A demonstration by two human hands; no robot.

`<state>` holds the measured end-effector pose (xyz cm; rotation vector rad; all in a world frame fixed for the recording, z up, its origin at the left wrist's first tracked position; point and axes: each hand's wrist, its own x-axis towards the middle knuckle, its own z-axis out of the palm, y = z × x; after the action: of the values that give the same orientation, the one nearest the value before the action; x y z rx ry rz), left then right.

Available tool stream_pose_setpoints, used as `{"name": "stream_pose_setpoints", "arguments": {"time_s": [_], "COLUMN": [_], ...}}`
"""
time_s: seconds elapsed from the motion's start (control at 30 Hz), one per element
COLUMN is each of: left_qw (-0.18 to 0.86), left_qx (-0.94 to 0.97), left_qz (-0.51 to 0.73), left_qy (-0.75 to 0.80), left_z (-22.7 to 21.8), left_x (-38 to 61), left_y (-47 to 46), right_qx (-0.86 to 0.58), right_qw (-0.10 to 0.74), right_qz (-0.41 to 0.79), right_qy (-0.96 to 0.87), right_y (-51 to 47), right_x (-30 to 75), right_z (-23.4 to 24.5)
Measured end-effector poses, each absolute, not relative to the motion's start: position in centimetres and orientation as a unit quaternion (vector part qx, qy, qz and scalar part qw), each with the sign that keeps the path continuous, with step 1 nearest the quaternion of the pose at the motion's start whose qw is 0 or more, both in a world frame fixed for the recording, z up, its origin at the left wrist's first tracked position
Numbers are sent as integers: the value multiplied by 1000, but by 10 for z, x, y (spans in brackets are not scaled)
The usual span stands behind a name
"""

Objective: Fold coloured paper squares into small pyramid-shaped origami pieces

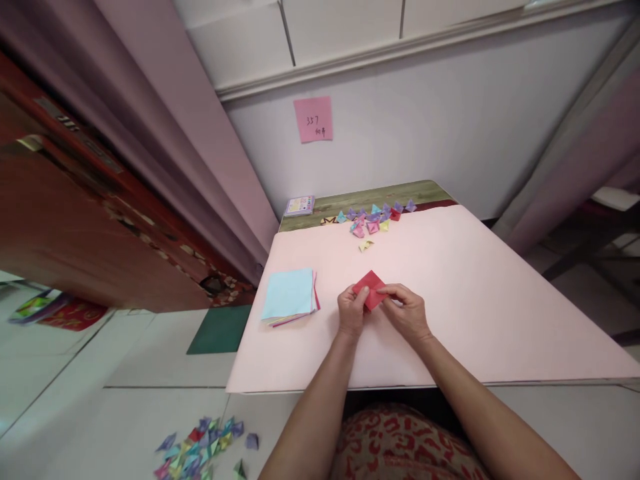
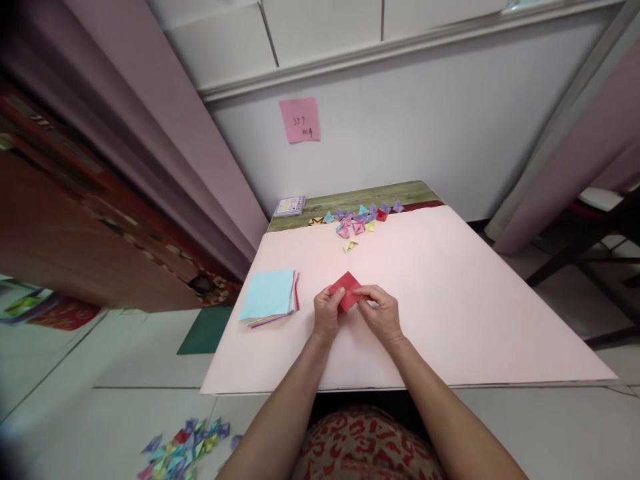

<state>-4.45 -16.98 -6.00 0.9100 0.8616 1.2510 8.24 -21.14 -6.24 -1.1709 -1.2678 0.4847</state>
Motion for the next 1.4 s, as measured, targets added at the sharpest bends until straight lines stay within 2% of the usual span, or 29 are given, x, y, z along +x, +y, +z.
{"name": "stream_pose_setpoints", "arguments": {"time_s": [0.4,0.6,0.87,1.13,1.3,1.4], "left_qw": [650,653,643,611,636,644], "left_qx": [359,420,409,491,492,464], "left_qz": [558,507,523,490,459,473], "left_qy": [370,376,381,382,378,383], "left_z": [-52,-51,-56,-53,-57,-58], "left_x": [-45,-46,-45,-46,-45,-44], "left_y": [-171,-170,-168,-170,-171,-171], "right_qx": [-534,-541,-497,-506,-517,-539], "right_qw": [649,642,683,661,665,671], "right_qz": [217,181,289,376,346,270], "right_qy": [-496,-513,-450,-407,-414,-433], "right_y": [-209,-210,-212,-205,-207,-210], "right_x": [83,82,82,84,85,83], "right_z": [-70,-66,-67,-67,-66,-62]}}
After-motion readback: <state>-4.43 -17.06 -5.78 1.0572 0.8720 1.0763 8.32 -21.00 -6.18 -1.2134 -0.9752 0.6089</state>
